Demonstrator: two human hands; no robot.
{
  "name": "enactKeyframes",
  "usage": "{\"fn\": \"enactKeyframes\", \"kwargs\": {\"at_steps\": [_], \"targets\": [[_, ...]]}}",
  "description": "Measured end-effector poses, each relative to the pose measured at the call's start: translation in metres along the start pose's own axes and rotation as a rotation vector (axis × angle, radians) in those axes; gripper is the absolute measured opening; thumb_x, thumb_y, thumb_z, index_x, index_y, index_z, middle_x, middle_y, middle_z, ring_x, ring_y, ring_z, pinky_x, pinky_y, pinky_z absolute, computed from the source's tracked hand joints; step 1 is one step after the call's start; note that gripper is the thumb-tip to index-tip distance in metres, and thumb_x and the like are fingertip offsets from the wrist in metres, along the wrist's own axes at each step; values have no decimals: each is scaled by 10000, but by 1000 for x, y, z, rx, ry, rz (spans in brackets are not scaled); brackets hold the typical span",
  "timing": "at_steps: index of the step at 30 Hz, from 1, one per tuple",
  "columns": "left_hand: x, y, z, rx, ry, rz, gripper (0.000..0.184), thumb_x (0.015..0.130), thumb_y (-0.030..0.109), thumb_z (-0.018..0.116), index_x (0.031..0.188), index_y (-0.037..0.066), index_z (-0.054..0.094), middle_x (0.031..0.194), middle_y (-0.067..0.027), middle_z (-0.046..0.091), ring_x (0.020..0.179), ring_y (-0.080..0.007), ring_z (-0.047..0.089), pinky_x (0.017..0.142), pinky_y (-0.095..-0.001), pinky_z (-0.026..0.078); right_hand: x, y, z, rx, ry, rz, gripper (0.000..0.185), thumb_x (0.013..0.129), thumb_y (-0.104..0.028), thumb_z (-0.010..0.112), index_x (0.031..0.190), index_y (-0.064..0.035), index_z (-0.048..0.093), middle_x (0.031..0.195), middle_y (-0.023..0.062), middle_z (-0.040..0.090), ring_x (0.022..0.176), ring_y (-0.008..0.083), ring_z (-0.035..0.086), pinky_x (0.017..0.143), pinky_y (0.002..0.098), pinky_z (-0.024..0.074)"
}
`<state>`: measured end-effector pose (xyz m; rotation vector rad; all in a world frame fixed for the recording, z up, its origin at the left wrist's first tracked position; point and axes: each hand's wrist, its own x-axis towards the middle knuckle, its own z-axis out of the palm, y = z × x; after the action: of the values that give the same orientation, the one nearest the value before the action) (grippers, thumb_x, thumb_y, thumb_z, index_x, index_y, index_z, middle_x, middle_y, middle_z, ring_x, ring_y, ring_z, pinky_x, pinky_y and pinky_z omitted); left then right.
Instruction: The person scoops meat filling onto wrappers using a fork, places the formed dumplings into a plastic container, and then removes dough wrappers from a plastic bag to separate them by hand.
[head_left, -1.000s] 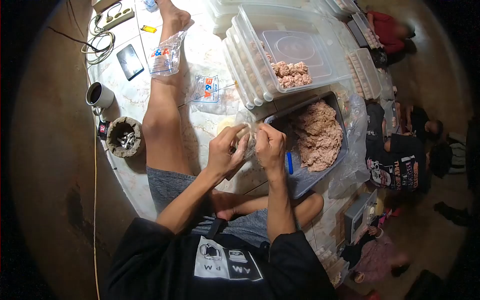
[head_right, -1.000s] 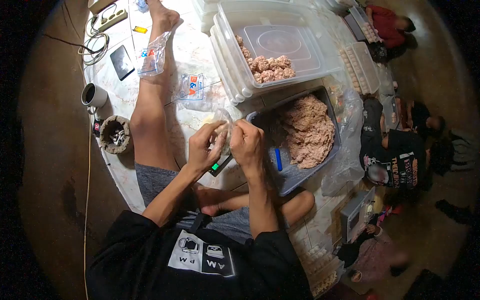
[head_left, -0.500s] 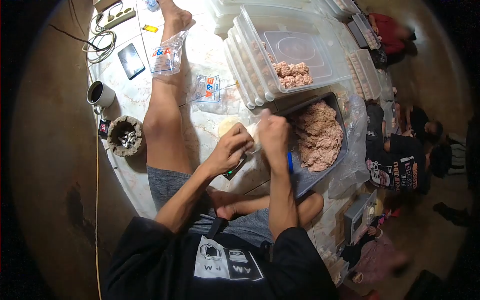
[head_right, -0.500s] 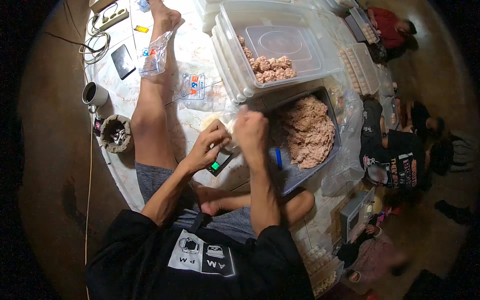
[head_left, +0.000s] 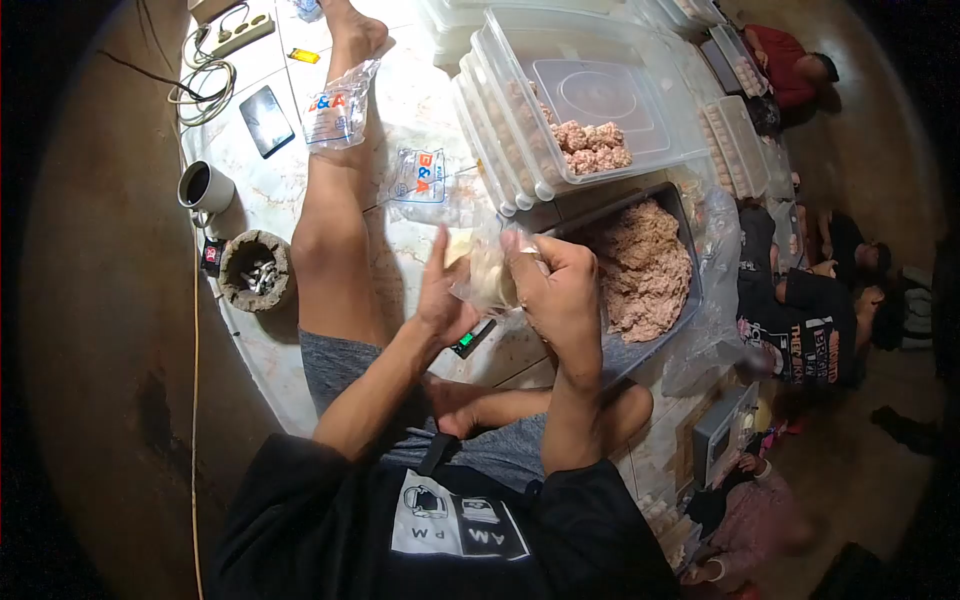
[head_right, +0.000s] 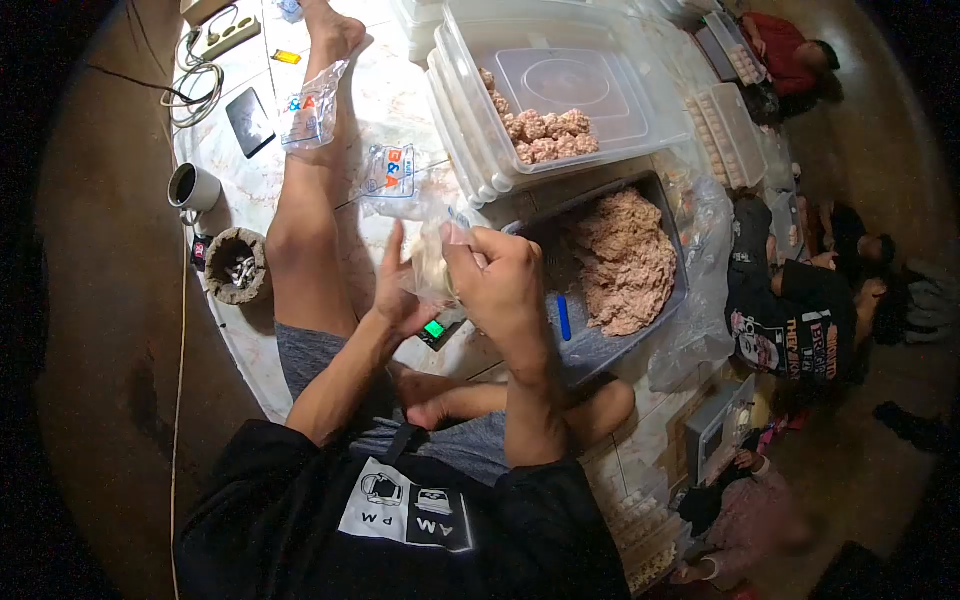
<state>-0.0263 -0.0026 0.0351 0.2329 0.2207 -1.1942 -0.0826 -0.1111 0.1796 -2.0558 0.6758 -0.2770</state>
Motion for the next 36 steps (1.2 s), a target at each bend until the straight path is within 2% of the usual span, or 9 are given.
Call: {"fn": "enactKeyframes", "kwargs": {"at_steps": [3,4,7,12,19,24,30,32,36], "targets": [[10,-12,-12,42,73,9,717,1010,734,460,1278,98,654,1132,-105,746,1012,-223,741,909,-412,607,-11,23,6,13,119,-20,358,964,-192,760,746,22,573,544,106,420,556,98,377,511,354,394],[7,-12,-13,81,97,10,713,1020,724,453,1242,80,664,1089,-104,749,948,-216,740,855,-389,610,-20,19,2,-106,173,-45,285,926,-129,792,781,-3,582,720,108,563,609,116,485,504,362,407],[2,-5,-14,197,194,87,707,1048,690,436,1163,36,679,1002,-109,754,809,-203,737,740,-344,618,-42,25,4,-148,336,-84,221,869,-79,814,799,-4,618,1204,149,546,1002,254,572,615,347,492],[4,-1,-7,294,236,327,666,1093,600,424,1081,-16,678,940,-144,749,777,-201,737,737,-354,624,-61,27,-1,-441,162,-300,269,854,-95,820,1119,-52,803,1565,222,454,1348,384,527,911,383,561],[-3,-1,-21,771,257,387,662,1109,570,404,1189,-34,663,1059,-136,741,957,-191,720,902,-326,574,-59,55,7,-346,62,-200,398,876,-271,823,1233,-100,788,1552,238,480,1400,423,446,1171,486,379],[-10,5,-15,723,44,387,626,1120,469,452,1441,-61,544,1340,-171,647,1249,-219,616,1105,-363,462,-52,72,9,-163,68,6,501,810,-348,894,1219,-79,786,1481,215,553,1325,383,557,1120,466,446],[-17,9,-3,938,-99,359,499,1085,292,576,1456,-42,550,1365,-119,633,1238,-196,606,1104,-346,449,-47,89,20,202,137,204,592,754,-354,940,1151,48,762,1415,192,592,1249,332,634,1042,421,517],[-20,11,0,947,-130,361,449,1072,226,618,1438,-32,575,1308,-82,638,1183,-175,613,1064,-325,456,-45,95,14,-148,106,19,578,734,-263,971,1146,59,725,1403,172,578,1159,270,678,973,372,558],[-19,16,8,906,-136,438,366,1058,187,647,1344,-42,644,1269,-77,649,1145,-160,615,1010,-309,474,-43,87,13,37,77,12,643,756,-231,972,1241,51,658,1389,167,567,1100,212,682,929,329,580]]}}
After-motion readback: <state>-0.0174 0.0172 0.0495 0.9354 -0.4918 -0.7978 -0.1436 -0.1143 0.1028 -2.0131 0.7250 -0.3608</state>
